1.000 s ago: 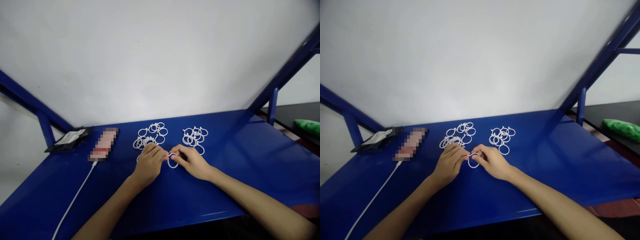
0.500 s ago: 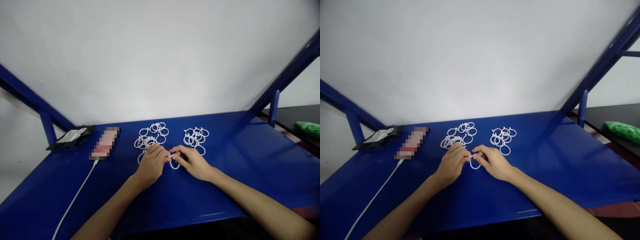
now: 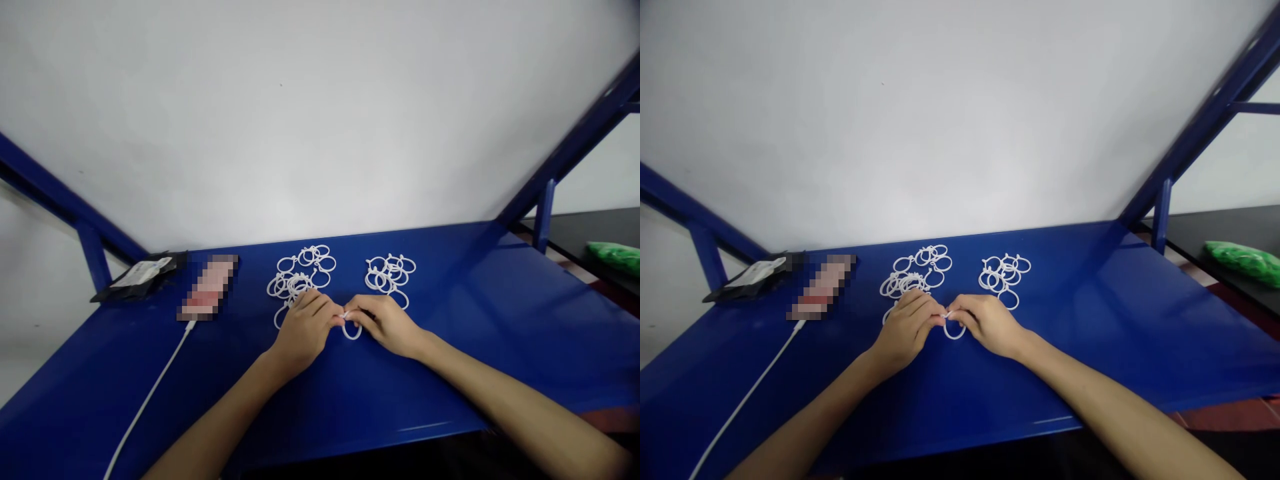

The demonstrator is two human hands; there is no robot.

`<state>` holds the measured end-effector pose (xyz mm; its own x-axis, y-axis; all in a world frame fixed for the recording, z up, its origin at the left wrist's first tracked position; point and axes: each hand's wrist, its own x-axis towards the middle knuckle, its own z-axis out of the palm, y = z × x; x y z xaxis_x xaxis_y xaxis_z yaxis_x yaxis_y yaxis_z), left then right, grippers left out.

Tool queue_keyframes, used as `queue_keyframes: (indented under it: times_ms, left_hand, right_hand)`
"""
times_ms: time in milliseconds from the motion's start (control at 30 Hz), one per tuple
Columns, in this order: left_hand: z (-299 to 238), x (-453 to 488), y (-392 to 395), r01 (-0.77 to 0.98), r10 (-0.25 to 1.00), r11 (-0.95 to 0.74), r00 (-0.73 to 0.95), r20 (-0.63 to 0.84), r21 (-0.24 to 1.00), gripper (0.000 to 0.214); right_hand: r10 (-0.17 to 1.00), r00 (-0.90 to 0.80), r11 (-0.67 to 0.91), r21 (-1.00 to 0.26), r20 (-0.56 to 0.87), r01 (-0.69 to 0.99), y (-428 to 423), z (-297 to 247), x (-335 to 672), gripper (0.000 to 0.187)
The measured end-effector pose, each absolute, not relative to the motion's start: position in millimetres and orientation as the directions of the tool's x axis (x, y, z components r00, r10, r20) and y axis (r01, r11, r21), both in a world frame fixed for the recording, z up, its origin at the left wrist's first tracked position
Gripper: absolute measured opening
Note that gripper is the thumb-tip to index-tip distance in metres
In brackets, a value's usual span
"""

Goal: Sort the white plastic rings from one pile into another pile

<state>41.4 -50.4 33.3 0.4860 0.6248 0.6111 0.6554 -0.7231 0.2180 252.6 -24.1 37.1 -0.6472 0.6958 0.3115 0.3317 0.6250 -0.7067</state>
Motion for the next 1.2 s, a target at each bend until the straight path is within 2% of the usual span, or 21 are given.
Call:
queue_keyframes:
  times_ms: [167,467,600,700,933,1100,1200]
  left_hand:
    - [31.7,42.6,-50.8,0.718,0.675,-0.655,0.417,0.608,0.235,0.013]
    - [29.5,41.5,-51.9,0.718,0.645,-0.661,0.397,0.653,0.217,0.012]
    - [29.6,34.5,-44.3,0.743,0.693,-0.622,0.374,0.616,0.249,0.015]
    - [26.1,27.2,-35.3,0.805,0.731,-0.547,0.323,0.601,0.232,0.022]
    - [8.7,25.0,-21.3,0.922,0.75,-0.386,0.288,0.596,0.04,0.027]
    - [11.9,29.8,-22.1,0.898,0.733,-0.44,0.348,0.584,0.017,0.009]
    - [21.7,32.6,-27.9,0.85,0.661,-0.525,0.385,0.644,0.031,0.007]
  right_hand:
    - [0.697,-0.645,0.639,-0.68,0.314,0.359,-24.2,34.4,253.3,0.022]
    - [0.641,-0.687,0.736,-0.529,0.343,0.423,-27.8,30.8,251.4,0.031]
    - [0.685,-0.64,0.703,-0.546,0.348,0.455,-22.9,36.1,252.5,0.026]
    - [0.725,-0.569,0.683,-0.509,0.389,0.523,-12.6,41.4,259.0,0.025]
    - [0.769,-0.323,0.55,-0.316,0.551,0.773,21.6,41.9,288.6,0.026]
    - [0.786,-0.293,0.433,-0.146,0.544,0.89,33.6,37.6,298.1,0.034]
    - [0.77,-0.274,0.447,-0.181,0.576,0.876,27.6,43.5,294.6,0.04]
